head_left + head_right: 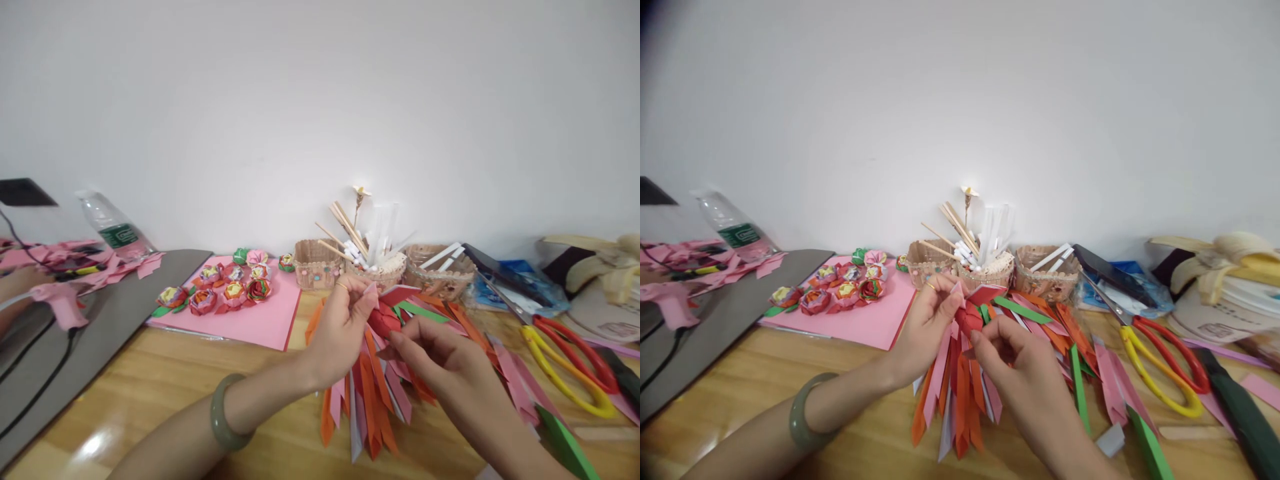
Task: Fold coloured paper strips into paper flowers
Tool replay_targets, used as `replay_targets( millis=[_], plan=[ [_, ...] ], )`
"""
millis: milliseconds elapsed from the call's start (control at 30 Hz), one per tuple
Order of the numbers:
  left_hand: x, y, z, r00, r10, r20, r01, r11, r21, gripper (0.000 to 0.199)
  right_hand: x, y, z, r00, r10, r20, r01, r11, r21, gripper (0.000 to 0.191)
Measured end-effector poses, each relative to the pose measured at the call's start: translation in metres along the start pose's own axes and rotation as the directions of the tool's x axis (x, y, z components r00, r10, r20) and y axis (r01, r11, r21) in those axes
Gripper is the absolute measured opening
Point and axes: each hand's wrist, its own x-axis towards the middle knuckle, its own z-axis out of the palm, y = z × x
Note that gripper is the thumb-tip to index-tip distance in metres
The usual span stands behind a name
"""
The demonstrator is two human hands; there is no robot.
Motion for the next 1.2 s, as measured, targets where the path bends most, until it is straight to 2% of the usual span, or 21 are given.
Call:
replay_targets(
  millis=[300, 467, 600, 667, 733, 800, 867, 900, 1000, 1100, 1200],
  plan=[
    [0.002, 0.001, 0.0, 0.996, -0.079, -0.05, 0.076, 0.995, -0.06, 0.018, -0.003, 0.01, 0.003, 0.974, -0.219, -0.062, 0.203, 0.958, -0.204, 0.029],
    [0.001, -0.002, 0.0, 0.987, -0.142, -0.077, 0.133, 0.985, -0.107, 0.02, 0.0, 0.01, 0.001, 0.92, -0.386, -0.074, 0.329, 0.859, -0.392, 0.025],
    [0.004, -0.003, -0.001, 0.982, -0.176, -0.062, 0.162, 0.97, -0.183, 0.027, -0.001, 0.007, -0.006, 0.873, -0.487, -0.014, 0.413, 0.754, -0.51, 0.024],
    [0.006, -0.001, -0.003, 0.969, -0.241, -0.045, 0.224, 0.944, -0.243, 0.031, -0.002, 0.005, -0.012, 0.877, -0.481, -0.014, 0.409, 0.761, -0.503, 0.031],
    [0.008, 0.002, -0.003, 0.944, -0.329, -0.001, 0.312, 0.896, -0.315, 0.035, -0.001, 0.004, -0.02, 0.89, -0.447, -0.088, 0.367, 0.817, -0.446, 0.035],
    [0.009, 0.003, -0.004, 0.924, -0.38, 0.05, 0.369, 0.849, -0.377, 0.036, 0.003, 0.005, -0.026, 0.875, -0.441, -0.199, 0.342, 0.855, -0.39, 0.028],
    [0.01, 0.003, -0.003, 0.91, -0.406, 0.084, 0.401, 0.811, -0.426, 0.035, 0.011, 0.007, -0.03, 0.837, -0.477, -0.268, 0.358, 0.848, -0.391, 0.011],
    [0.01, 0.002, -0.003, 0.904, -0.415, 0.099, 0.413, 0.794, -0.445, 0.034, 0.014, 0.008, -0.031, 0.815, -0.511, -0.273, 0.377, 0.825, -0.42, 0.01],
    [0.008, -0.001, -0.002, 0.894, -0.42, 0.157, 0.442, 0.772, -0.456, 0.029, 0.022, 0.009, -0.03, 0.852, -0.491, -0.18, 0.387, 0.823, -0.415, 0.021],
    [0.006, -0.001, -0.003, 0.903, -0.387, 0.186, 0.429, 0.793, -0.432, 0.024, 0.021, 0.006, -0.027, 0.882, -0.456, -0.119, 0.396, 0.854, -0.338, 0.018],
    [0.007, 0.001, -0.004, 0.916, -0.359, 0.18, 0.401, 0.819, -0.41, 0.02, 0.016, 0.003, -0.026, 0.863, -0.494, -0.107, 0.432, 0.83, -0.352, 0.015]
  ],
)
